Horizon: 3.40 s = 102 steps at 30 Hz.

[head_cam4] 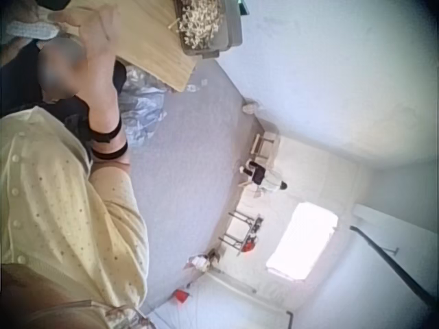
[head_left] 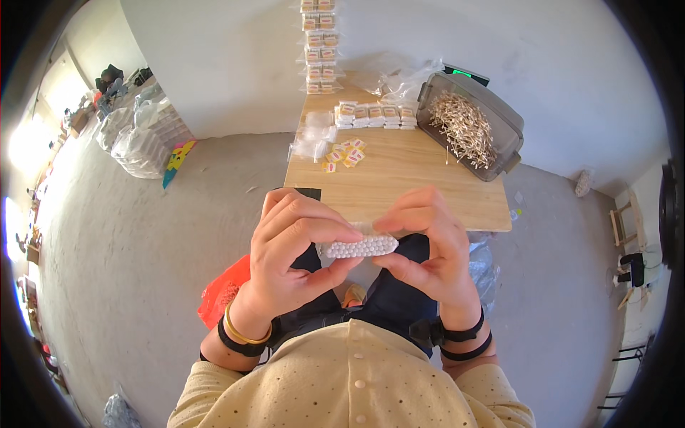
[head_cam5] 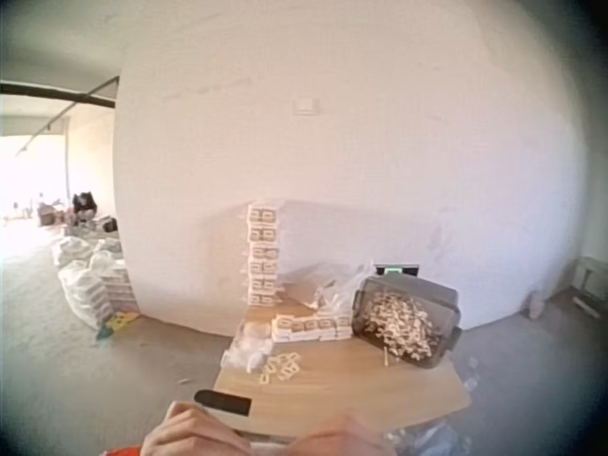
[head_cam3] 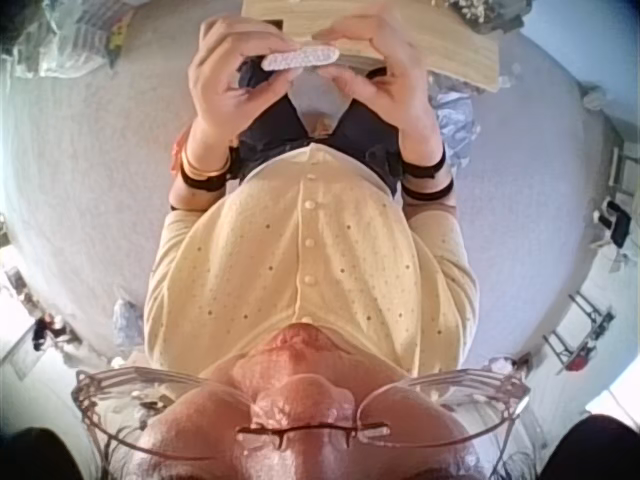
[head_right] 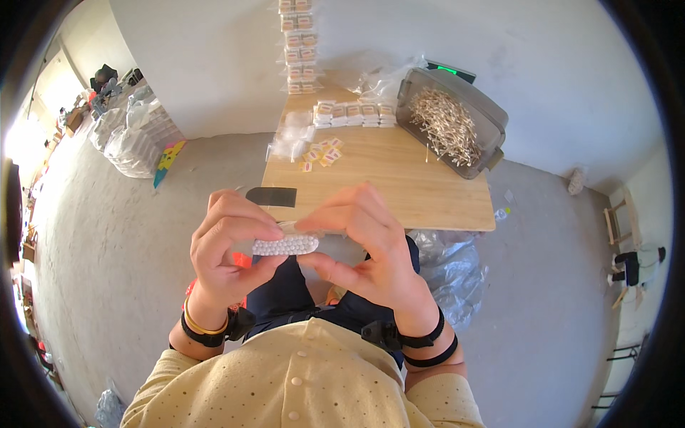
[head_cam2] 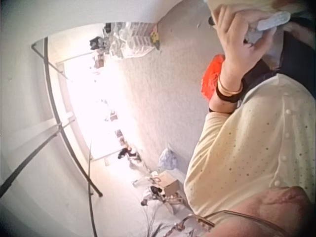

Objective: Manually align and pack cotton swabs into plastic bags.

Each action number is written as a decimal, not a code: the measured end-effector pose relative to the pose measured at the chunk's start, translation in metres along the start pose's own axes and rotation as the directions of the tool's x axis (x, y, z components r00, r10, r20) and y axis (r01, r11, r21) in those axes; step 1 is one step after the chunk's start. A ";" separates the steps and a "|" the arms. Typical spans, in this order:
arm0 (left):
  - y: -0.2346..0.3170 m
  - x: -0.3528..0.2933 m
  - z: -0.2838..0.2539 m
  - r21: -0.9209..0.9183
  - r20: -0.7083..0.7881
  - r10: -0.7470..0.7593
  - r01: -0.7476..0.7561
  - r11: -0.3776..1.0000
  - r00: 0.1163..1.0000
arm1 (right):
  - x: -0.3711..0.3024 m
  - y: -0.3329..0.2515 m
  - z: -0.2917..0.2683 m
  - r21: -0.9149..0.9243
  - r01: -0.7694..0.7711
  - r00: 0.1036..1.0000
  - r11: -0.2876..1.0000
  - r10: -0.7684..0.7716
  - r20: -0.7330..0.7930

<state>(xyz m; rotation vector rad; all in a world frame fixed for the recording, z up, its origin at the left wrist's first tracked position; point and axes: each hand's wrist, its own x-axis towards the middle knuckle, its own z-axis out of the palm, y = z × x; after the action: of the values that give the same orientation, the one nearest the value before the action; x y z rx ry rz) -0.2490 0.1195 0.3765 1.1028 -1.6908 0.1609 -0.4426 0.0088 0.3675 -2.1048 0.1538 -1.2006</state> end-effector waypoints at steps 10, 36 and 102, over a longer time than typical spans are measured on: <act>-0.003 -0.008 0.000 -0.118 0.013 -0.164 0.165 0.979 0.986 | 0.004 0.005 0.001 -0.057 0.070 0.998 0.996 -0.070 0.001; -0.010 -0.007 0.007 0.008 0.123 -0.137 0.137 0.990 0.983 | -0.002 0.008 0.003 0.081 -0.095 0.995 0.992 0.096 -0.014; -0.185 -0.101 0.154 -0.580 0.327 -0.905 0.814 0.035 0.272 | -0.062 0.234 0.082 0.471 -0.858 0.372 0.207 0.882 0.290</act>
<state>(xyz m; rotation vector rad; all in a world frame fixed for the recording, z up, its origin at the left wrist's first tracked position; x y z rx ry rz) -0.2196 -0.0163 0.1558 1.2968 -0.5035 -1.1177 -0.3592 -0.0988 0.1511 -1.0592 0.8155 -0.4317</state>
